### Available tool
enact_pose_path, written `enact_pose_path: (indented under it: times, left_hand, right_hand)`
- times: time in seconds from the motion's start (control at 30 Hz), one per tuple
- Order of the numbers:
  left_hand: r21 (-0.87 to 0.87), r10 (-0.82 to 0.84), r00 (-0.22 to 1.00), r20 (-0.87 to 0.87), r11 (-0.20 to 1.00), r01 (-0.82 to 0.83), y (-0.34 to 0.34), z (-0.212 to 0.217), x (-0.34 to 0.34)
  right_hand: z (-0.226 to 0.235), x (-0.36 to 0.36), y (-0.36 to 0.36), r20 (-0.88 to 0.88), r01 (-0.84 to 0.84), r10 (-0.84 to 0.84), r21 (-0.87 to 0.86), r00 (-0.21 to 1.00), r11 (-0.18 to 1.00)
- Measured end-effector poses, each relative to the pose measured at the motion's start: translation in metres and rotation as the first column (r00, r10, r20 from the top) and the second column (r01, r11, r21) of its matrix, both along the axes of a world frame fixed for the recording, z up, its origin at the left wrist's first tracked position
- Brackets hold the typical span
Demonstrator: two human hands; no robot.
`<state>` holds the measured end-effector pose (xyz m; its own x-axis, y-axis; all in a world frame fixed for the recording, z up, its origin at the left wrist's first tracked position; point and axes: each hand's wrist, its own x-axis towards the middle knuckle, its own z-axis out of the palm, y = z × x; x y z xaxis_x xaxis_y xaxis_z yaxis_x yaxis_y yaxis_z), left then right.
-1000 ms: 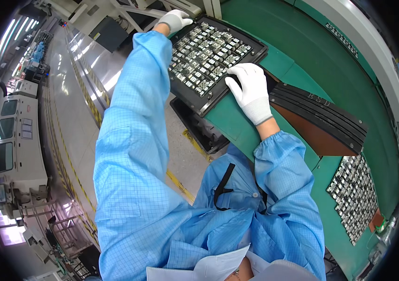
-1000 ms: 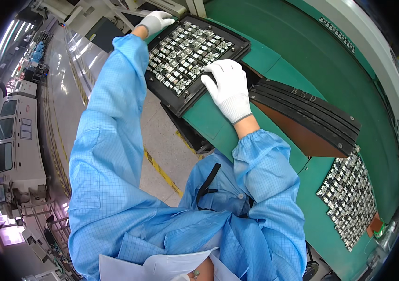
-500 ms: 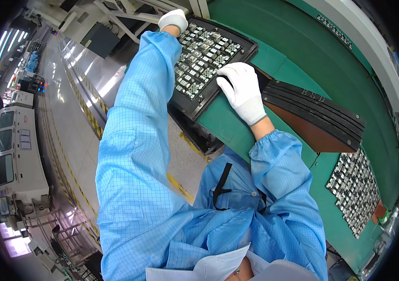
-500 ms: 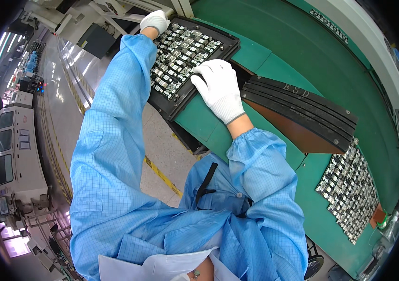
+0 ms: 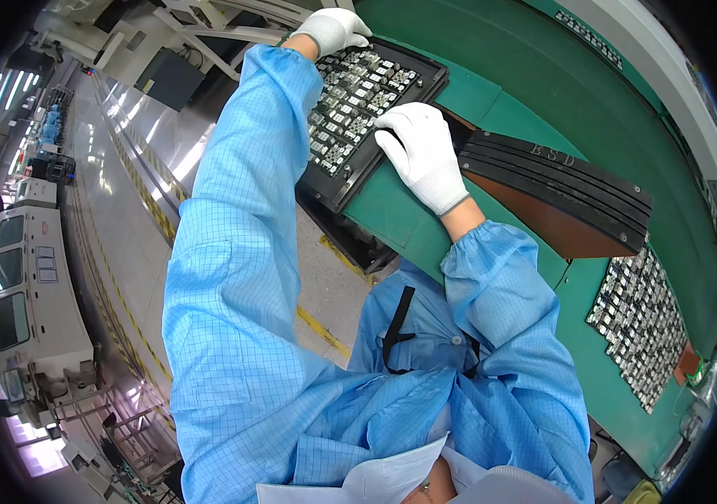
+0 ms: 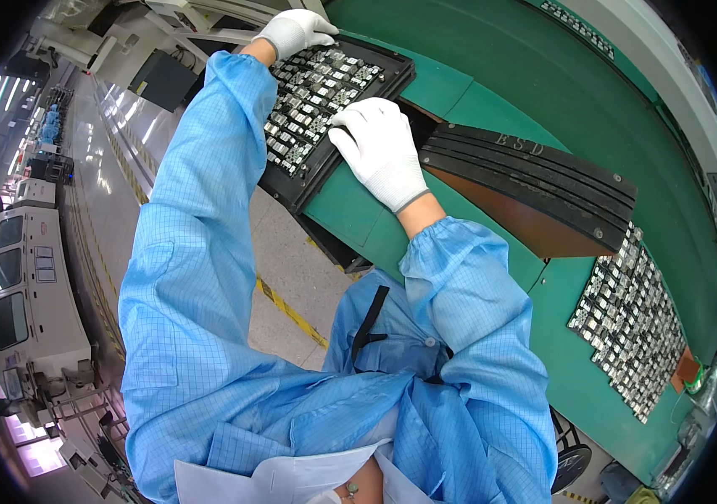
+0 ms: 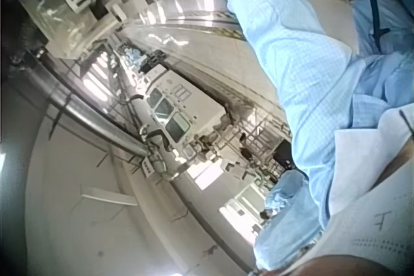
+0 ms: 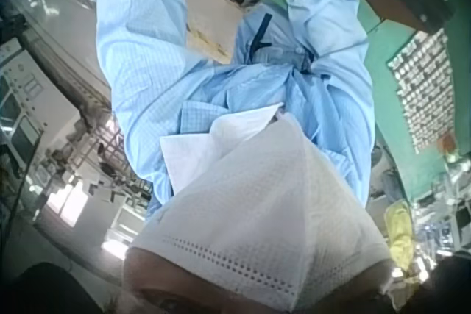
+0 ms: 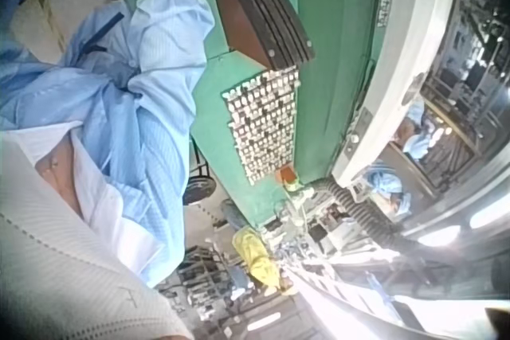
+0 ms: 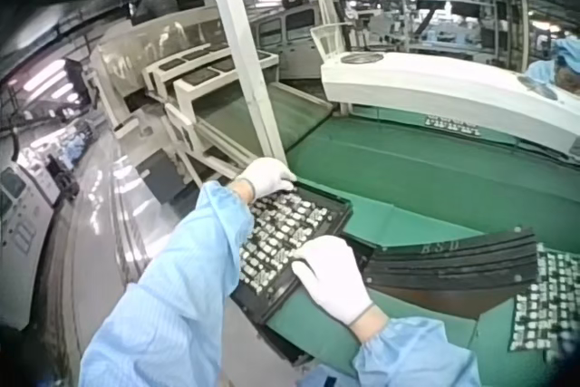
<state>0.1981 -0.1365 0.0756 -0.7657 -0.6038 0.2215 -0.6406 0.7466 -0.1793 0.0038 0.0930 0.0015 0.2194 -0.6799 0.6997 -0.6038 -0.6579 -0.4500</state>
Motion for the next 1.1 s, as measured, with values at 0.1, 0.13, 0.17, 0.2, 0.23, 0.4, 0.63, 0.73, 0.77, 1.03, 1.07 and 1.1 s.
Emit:
enact_pose_path:
  times: [0.1,0.13,0.17,0.2,0.23,0.4,0.63,0.73,0.77,1.03,1.07,1.1]
  left_hand:
    - [0.042,0.027,0.994,0.106,0.999,-0.032,0.008,0.012,-0.014]
    - [0.02,0.086,0.975,0.206,0.996,-0.092,0.014,0.014,-0.02]
    - [-0.008,0.143,0.942,0.302,0.989,-0.148,0.018,0.016,-0.027]
    - [-0.08,0.193,0.939,0.284,0.981,-0.178,0.026,0.012,-0.038]
    - [-0.014,0.09,0.975,0.205,0.996,-0.089,0.033,0.012,-0.042]
    - [0.177,0.098,0.995,0.028,0.979,-0.102,0.077,-0.009,-0.072]
    - [0.247,0.039,0.999,-0.035,0.968,-0.029,0.085,-0.017,-0.075]
    - [0.485,0.003,0.988,-0.155,0.872,0.073,0.085,-0.012,-0.065]
    - [0.47,-0.015,0.984,-0.175,0.877,0.097,0.085,-0.009,-0.059]
    - [0.311,0.218,0.943,-0.25,0.941,-0.135,0.108,0.038,0.03]
    - [0.335,0.257,0.937,-0.238,0.927,-0.169,0.116,0.04,0.045]
    - [0.347,0.313,0.921,-0.233,0.911,-0.222,0.126,0.04,0.056]
  right_hand:
    - [0.0,0.0,0.001,0.006,-0.006,0.006,-0.003,1.0,1.0]
    - [0.0,0.0,0.001,-0.002,-0.007,0.007,-0.009,1.0,1.0]
    - [-0.001,0.0,0.001,0.002,-0.004,0.004,-0.009,1.0,1.0]
    - [-0.001,0.0,0.001,0.007,0.002,-0.002,-0.015,1.0,1.0]
    - [-0.001,0.0,0.001,0.008,0.006,-0.006,-0.007,1.0,1.0]
    - [-0.005,0.0,-0.001,0.015,-0.002,0.002,-0.026,1.0,1.0]
    - [-0.006,0.0,-0.001,-0.014,0.01,-0.011,-0.057,1.0,0.998]
    - [-0.005,0.001,0.0,-0.013,0.028,-0.029,-0.071,0.999,0.997]
    - [-0.004,0.001,0.0,-0.013,0.023,-0.024,-0.074,1.0,0.997]
    - [-0.003,-0.003,0.0,0.046,-0.025,0.028,-0.057,0.999,0.998]
    - [-0.003,-0.002,-0.001,0.077,-0.007,0.012,-0.069,0.997,0.998]
    - [-0.004,-0.002,-0.001,0.076,-0.007,0.011,-0.059,0.997,0.998]
